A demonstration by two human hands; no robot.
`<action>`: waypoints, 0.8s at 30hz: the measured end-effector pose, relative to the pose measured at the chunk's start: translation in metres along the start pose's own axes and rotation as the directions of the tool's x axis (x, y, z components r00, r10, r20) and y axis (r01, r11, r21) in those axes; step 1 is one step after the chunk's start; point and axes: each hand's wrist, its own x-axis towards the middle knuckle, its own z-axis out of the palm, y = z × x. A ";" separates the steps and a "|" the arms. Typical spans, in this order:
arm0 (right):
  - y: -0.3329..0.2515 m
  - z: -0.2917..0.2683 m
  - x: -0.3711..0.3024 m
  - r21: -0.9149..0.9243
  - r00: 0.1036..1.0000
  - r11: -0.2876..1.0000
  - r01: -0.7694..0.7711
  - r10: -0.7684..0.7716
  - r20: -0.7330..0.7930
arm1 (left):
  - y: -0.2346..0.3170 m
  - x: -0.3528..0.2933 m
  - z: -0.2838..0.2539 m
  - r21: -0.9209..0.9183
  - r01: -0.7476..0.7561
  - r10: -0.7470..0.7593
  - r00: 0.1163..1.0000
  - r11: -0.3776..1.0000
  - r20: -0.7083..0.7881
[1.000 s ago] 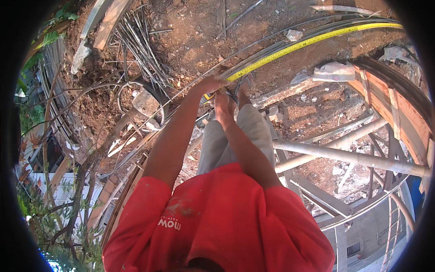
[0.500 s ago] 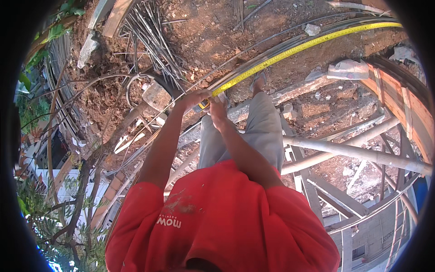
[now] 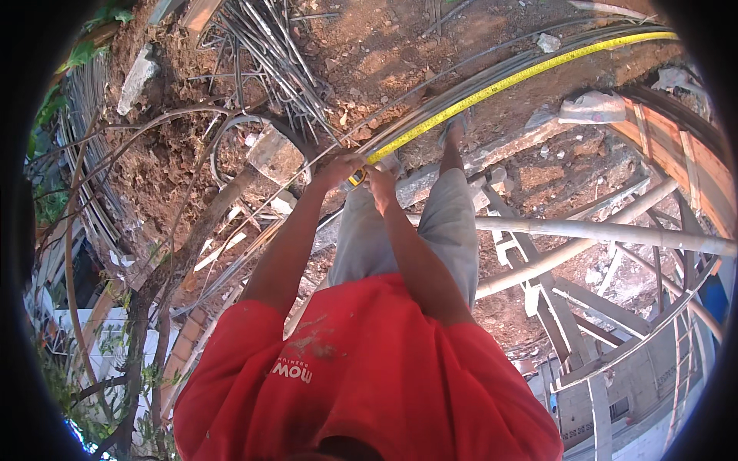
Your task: The person measures lengths of rebar on the ground using a tape measure, then uses an angle grinder to cut the rebar to size. The person moves around the construction site to access different sections of rebar.
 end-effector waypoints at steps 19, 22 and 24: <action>0.041 -0.049 0.098 -0.015 0.988 0.999 -0.039 0.036 -0.152 | -0.140 0.050 0.037 -0.002 0.403 -0.398 0.903 0.915 -0.161; 0.041 -0.069 0.102 0.026 0.990 0.999 -0.029 0.032 -0.136 | -0.147 0.072 0.036 0.058 0.415 -0.405 0.904 0.908 -0.134; 0.038 -0.083 0.099 0.072 0.989 0.997 -0.021 0.031 -0.145 | -0.159 0.082 0.046 0.161 0.442 -0.390 0.878 0.882 -0.278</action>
